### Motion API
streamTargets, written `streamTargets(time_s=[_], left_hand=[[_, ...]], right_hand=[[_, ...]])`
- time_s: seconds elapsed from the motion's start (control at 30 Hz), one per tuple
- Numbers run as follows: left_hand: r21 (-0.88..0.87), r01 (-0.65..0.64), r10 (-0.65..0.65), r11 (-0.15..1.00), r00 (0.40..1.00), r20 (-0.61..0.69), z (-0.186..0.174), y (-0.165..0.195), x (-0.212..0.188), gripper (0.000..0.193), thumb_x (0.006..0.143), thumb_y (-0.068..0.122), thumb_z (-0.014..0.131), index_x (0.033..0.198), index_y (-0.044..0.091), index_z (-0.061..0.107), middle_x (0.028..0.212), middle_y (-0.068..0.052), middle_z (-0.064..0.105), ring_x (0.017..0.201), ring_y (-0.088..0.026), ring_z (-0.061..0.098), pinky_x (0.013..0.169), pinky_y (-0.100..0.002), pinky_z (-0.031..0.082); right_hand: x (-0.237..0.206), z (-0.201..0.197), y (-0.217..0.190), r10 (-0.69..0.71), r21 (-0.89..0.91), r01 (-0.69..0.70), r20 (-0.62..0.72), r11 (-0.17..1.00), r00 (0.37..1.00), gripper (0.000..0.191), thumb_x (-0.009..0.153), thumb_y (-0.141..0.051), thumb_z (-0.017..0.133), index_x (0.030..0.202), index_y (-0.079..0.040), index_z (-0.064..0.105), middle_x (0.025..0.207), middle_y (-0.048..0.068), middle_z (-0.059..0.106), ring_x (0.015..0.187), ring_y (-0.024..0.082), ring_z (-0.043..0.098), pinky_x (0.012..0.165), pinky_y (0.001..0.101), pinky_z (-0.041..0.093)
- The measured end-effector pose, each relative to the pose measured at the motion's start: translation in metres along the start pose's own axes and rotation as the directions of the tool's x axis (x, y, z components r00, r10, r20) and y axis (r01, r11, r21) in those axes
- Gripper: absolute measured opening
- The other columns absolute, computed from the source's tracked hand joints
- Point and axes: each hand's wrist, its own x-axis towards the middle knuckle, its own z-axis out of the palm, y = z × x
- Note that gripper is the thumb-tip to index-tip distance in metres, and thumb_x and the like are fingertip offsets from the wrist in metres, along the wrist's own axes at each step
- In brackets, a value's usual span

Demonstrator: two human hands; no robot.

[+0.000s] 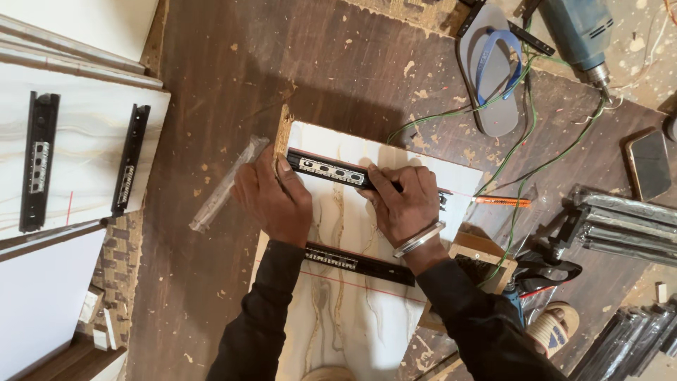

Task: The person places black metal drawer slide rails onto white marble-patterned furniture panels, aligns them along marked red lines, and uses a corded power drill to drive screws and secure the slides. They take screws from a small wooden box and work on multiple panels one at a time.

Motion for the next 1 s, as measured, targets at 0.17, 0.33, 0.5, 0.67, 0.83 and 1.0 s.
streamTargets(time_s=[0.17,0.33,0.5,0.67,0.83,1.0], left_hand=[[0.019,-0.012,0.012,1.000,1.000,0.004,0.004,-0.003,0.002,0.028,0.105,0.021,0.056,0.125,0.004,0.068,0.096,-0.011,0.052,0.094,-0.031,0.053,0.087,-0.045,0.038],[-0.018,-0.031,0.031,0.999,0.999,-0.012,0.002,0.001,0.005,0.027,0.108,0.020,0.054,0.124,0.003,0.067,0.096,-0.013,0.049,0.095,-0.032,0.051,0.085,-0.046,0.041],[-0.033,-0.017,0.017,0.999,1.000,0.005,0.001,0.010,0.005,0.026,0.110,0.019,0.052,0.122,0.002,0.067,0.097,-0.015,0.049,0.096,-0.035,0.051,0.086,-0.048,0.043],[-0.028,0.011,-0.011,1.000,1.000,0.025,0.001,0.010,0.007,0.027,0.109,0.019,0.050,0.122,0.001,0.066,0.100,-0.016,0.048,0.097,-0.036,0.051,0.088,-0.048,0.044],[-0.010,-0.038,0.038,0.999,0.999,0.004,0.002,0.008,0.008,0.026,0.111,0.018,0.051,0.122,0.000,0.066,0.098,-0.015,0.049,0.096,-0.035,0.052,0.086,-0.048,0.044],[0.008,-0.039,0.039,0.999,0.999,0.004,0.005,0.007,0.008,0.026,0.111,0.018,0.052,0.121,-0.001,0.066,0.097,-0.015,0.048,0.094,-0.034,0.052,0.083,-0.047,0.044]], right_hand=[[-0.003,0.004,0.001,0.027,-0.007,-0.027,-0.005,1.000,1.000,0.041,0.084,-0.021,0.085,0.121,-0.008,0.076,0.098,0.004,0.065,0.086,0.025,0.051,0.077,0.0404,0.043],[-0.006,0.008,0.000,0.036,-0.040,-0.038,-0.047,0.999,0.998,0.042,0.082,-0.020,0.087,0.121,-0.010,0.077,0.099,0.003,0.064,0.088,0.025,0.052,0.078,0.0390,0.045],[-0.008,0.010,-0.001,0.039,-0.084,-0.044,-0.057,0.996,0.998,0.042,0.081,-0.017,0.088,0.120,-0.010,0.077,0.102,0.003,0.064,0.090,0.025,0.052,0.078,0.0386,0.046],[-0.008,0.010,-0.002,0.047,-0.080,-0.050,-0.039,0.996,0.998,0.040,0.083,-0.017,0.088,0.120,-0.009,0.077,0.104,0.003,0.065,0.091,0.025,0.052,0.080,0.0396,0.045],[-0.005,0.011,-0.001,0.046,-0.056,-0.049,-0.053,0.997,0.997,0.041,0.082,-0.020,0.088,0.120,-0.009,0.077,0.103,0.003,0.064,0.092,0.025,0.052,0.081,0.0399,0.044],[-0.005,0.013,0.001,0.049,-0.061,-0.052,-0.049,0.997,0.998,0.042,0.082,-0.021,0.088,0.120,-0.009,0.077,0.102,0.003,0.063,0.090,0.025,0.051,0.080,0.0403,0.043]])
